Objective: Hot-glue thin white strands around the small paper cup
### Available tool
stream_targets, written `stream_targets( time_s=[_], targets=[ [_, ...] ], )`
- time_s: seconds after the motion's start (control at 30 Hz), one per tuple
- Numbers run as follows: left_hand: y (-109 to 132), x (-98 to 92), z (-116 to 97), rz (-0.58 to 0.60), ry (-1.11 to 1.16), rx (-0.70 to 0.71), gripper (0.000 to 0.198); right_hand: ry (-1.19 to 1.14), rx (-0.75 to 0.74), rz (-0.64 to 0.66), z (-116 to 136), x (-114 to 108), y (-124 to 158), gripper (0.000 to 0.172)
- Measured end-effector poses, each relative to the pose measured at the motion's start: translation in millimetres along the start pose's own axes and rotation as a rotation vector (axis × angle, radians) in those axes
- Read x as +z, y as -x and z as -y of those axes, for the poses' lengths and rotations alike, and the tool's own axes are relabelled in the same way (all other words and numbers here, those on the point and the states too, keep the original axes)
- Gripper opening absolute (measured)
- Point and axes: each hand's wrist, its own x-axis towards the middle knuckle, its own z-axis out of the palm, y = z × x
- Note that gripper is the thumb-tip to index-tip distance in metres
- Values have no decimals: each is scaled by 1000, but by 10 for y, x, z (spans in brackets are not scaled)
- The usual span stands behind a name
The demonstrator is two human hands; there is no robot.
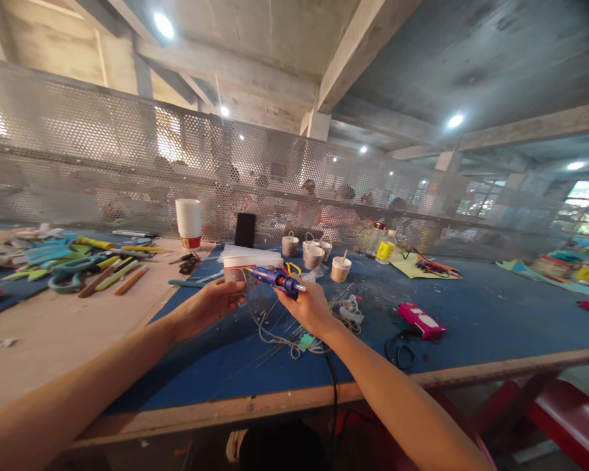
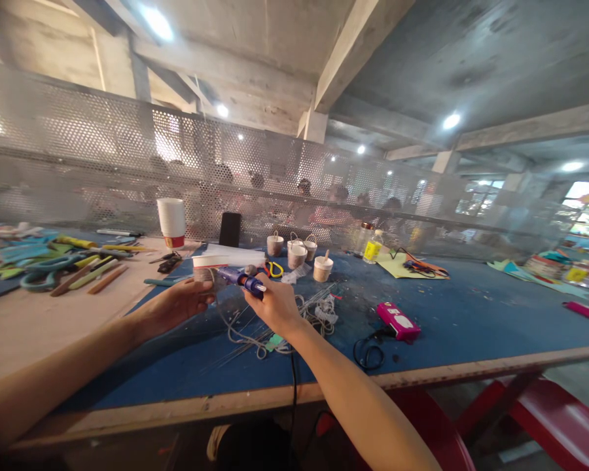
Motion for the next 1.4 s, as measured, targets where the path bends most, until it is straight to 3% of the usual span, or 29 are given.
stream_targets(
  time_s=[1.4],
  targets=[
    [-28,-86,29,65,8,4,29,65,50,6,-3,-16,-31,25]
  ],
)
